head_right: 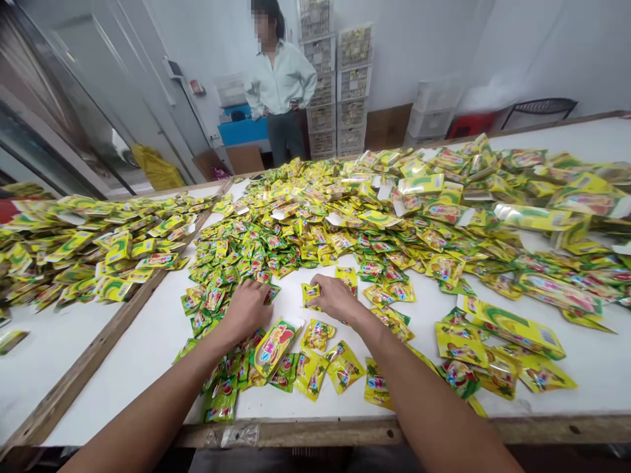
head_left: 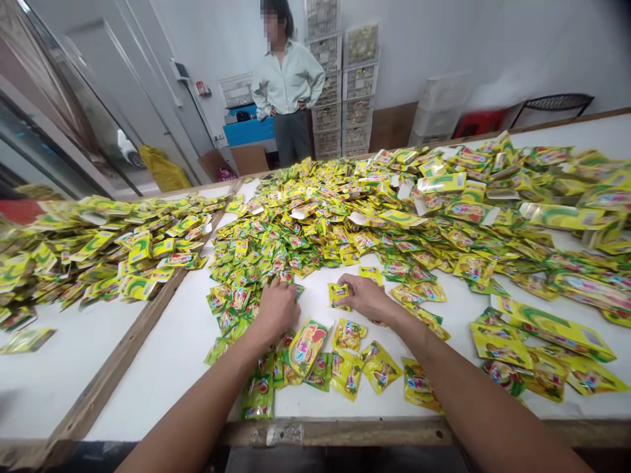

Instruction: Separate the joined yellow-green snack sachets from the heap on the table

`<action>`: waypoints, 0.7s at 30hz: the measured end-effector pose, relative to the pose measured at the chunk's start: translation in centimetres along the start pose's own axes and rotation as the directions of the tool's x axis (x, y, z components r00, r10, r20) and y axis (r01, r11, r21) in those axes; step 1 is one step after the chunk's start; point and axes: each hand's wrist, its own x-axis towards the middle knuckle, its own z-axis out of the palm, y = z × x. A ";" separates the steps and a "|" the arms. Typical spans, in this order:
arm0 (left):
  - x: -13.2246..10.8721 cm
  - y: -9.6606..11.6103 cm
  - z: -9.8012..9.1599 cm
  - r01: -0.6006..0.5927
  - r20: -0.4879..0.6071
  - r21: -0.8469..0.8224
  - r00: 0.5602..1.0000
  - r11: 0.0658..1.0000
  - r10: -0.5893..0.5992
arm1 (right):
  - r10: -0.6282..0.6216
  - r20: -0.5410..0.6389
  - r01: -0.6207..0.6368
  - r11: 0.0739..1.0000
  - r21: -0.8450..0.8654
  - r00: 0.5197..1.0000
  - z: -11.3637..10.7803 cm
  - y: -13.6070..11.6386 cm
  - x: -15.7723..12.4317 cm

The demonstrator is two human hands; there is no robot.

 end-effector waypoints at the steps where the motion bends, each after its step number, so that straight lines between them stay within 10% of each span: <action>1: 0.3 0.2 0.3 0.019 -0.007 -0.023 1.000 1.000 -0.020 | -0.003 -0.022 0.003 1.000 0.008 1.000 0.1 0.2 0.1; 7: 1.4 -0.3 0.3 0.166 -0.030 -0.342 0.982 0.925 -0.187 | 0.019 -0.089 0.007 0.959 0.284 0.996 0.1 0.7 0.6; 15: 0.7 0.6 1.7 0.328 0.277 -0.943 0.872 0.061 -0.404 | 0.035 -0.085 0.050 0.575 0.816 0.996 0.2 -1.4 0.2; 21: 0.3 1.4 1.5 0.338 0.326 -0.940 0.846 -0.049 -0.422 | 0.079 -0.013 -0.036 0.583 0.812 0.997 0.6 -2.2 0.1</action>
